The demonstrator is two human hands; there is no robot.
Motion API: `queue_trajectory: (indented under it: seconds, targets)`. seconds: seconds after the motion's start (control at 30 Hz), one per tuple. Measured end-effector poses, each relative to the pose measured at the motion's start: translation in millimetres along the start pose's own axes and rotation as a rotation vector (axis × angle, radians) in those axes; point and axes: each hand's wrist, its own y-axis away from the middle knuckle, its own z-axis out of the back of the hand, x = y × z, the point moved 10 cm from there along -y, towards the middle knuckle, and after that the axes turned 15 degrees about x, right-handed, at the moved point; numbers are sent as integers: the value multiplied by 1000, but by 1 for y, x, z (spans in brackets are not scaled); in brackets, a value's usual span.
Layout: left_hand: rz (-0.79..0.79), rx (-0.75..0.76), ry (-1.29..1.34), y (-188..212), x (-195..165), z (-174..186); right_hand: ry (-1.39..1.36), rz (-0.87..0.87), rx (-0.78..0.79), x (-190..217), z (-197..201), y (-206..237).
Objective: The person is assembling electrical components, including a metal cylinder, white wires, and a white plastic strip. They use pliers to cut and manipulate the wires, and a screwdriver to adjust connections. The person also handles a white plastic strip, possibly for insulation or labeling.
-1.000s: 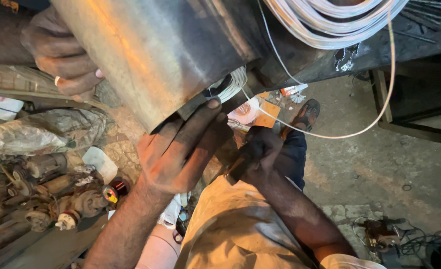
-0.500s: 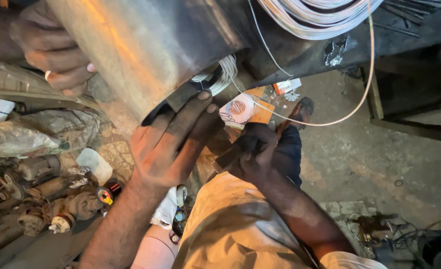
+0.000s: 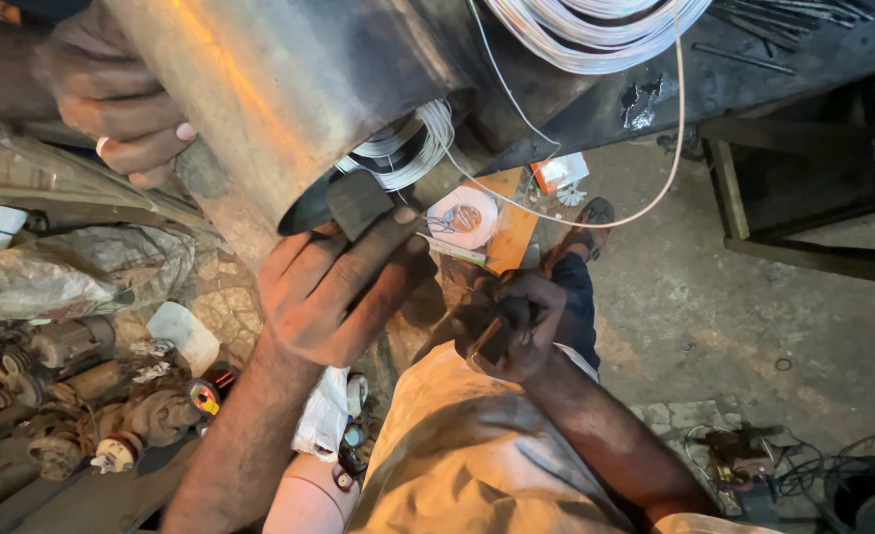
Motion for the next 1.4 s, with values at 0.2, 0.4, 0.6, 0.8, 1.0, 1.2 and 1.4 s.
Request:
queue_trajectory:
  seconds: [0.2, 0.4, 0.6, 0.8, 1.0, 1.2, 1.4]
  targets:
    - [78, -14, -8, 1, 2, 0, 68, 17, 19, 10, 0, 5]
    - [55, -43, 0, 4, 1, -2, -226, -73, 11, -2, 1, 9]
    - [97, 11, -8, 10, 1, -8, 730, 308, 93, 53, -17, -2]
    - [42, -62, 41, 30, 0, -5, 913, 276, 117, 81, -15, -11]
    - [-174, -225, 255, 44, -41, 12, 70, -292, 140, 64, 7, 6]
    - [-285, 5, 570, 61, -101, -15, -329, -529, -8, 66, 2, 36]
    - [-297, 117, 749, 91, -120, -20, -395, -444, -53, 86, -41, 53]
